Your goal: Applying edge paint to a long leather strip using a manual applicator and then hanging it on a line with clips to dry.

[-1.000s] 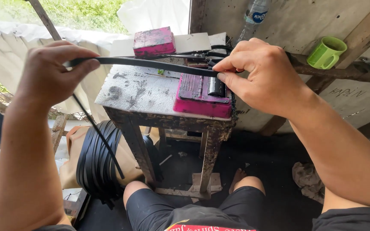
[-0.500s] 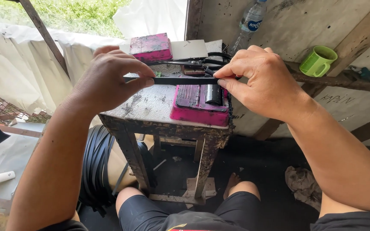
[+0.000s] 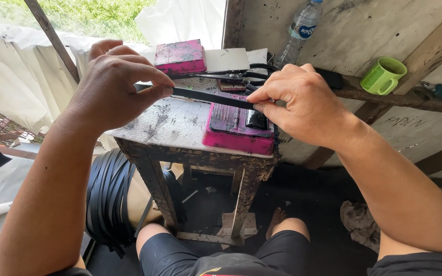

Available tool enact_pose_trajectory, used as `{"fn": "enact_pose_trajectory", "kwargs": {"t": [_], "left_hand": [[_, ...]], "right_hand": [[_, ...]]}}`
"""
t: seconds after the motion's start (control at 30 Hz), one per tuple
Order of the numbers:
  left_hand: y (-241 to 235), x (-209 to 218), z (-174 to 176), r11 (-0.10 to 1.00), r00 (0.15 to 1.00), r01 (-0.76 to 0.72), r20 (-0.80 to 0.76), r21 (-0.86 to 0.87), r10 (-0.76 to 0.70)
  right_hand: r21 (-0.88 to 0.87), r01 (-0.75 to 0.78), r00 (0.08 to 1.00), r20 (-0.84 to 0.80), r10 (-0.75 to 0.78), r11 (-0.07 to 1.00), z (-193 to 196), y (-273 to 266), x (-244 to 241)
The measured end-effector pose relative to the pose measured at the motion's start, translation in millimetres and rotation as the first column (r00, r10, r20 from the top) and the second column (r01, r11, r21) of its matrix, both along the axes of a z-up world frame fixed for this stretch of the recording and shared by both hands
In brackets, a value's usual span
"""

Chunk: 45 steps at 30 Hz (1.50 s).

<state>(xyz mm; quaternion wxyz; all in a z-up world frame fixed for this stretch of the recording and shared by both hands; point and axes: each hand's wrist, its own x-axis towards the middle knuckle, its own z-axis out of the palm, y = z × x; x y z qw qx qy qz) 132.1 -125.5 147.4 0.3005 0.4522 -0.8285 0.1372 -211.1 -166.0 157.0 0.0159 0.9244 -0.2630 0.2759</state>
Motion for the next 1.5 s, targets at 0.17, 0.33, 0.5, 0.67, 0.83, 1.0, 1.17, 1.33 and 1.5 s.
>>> {"fn": "enact_pose_trajectory", "kwargs": {"t": [0.17,0.33,0.5,0.67,0.83,1.0,1.17,1.33,1.5], "left_hand": [[2.0,2.7,-0.5,0.998,1.0,-0.003,0.028,-0.056,0.005],[3.2,5.9,-1.4,0.998,0.999,-0.002,0.04,-0.063,0.004],[4.4,2.1,-0.3,0.998,0.998,-0.01,0.067,-0.059,0.013],[3.8,-9.4,0.7,0.998,0.995,0.009,0.095,-0.067,-0.003],[2.9,-26.2,3.2,0.999,0.994,0.017,0.108,-0.042,-0.013],[4.0,-46.2,7.2,0.996,0.992,0.084,0.093,-0.028,-0.081],[-2.0,-60.2,5.0,0.994,0.988,0.105,0.114,-0.021,-0.102],[-1.5,-78.4,9.2,0.988,0.979,0.152,0.143,-0.017,-0.148],[-2.7,-96.0,11.9,0.982,0.973,0.189,0.135,-0.008,-0.186]], "right_hand": [[-0.014,-0.028,1.0,0.001,0.028,1.0,-0.8,1.0,5.0],[-0.029,-0.056,0.998,0.013,0.056,0.998,-2.9,0.6,6.1],[-0.017,-0.057,0.998,0.033,0.058,0.998,-4.7,0.2,0.8],[-0.027,-0.043,0.998,0.04,0.044,0.999,-4.1,4.4,-9.4],[-0.036,-0.029,0.998,0.063,0.031,0.999,-7.4,5.4,-26.9],[-0.067,-0.007,0.996,0.087,0.013,0.998,-8.8,7.8,-44.5],[-0.051,0.025,0.997,0.08,-0.021,0.998,-8.7,12.0,-62.4],[-0.034,0.045,0.996,0.082,-0.042,0.998,-8.4,16.3,-79.8],[-0.029,0.097,0.991,0.095,-0.094,0.995,-11.6,18.2,-98.7]]}}
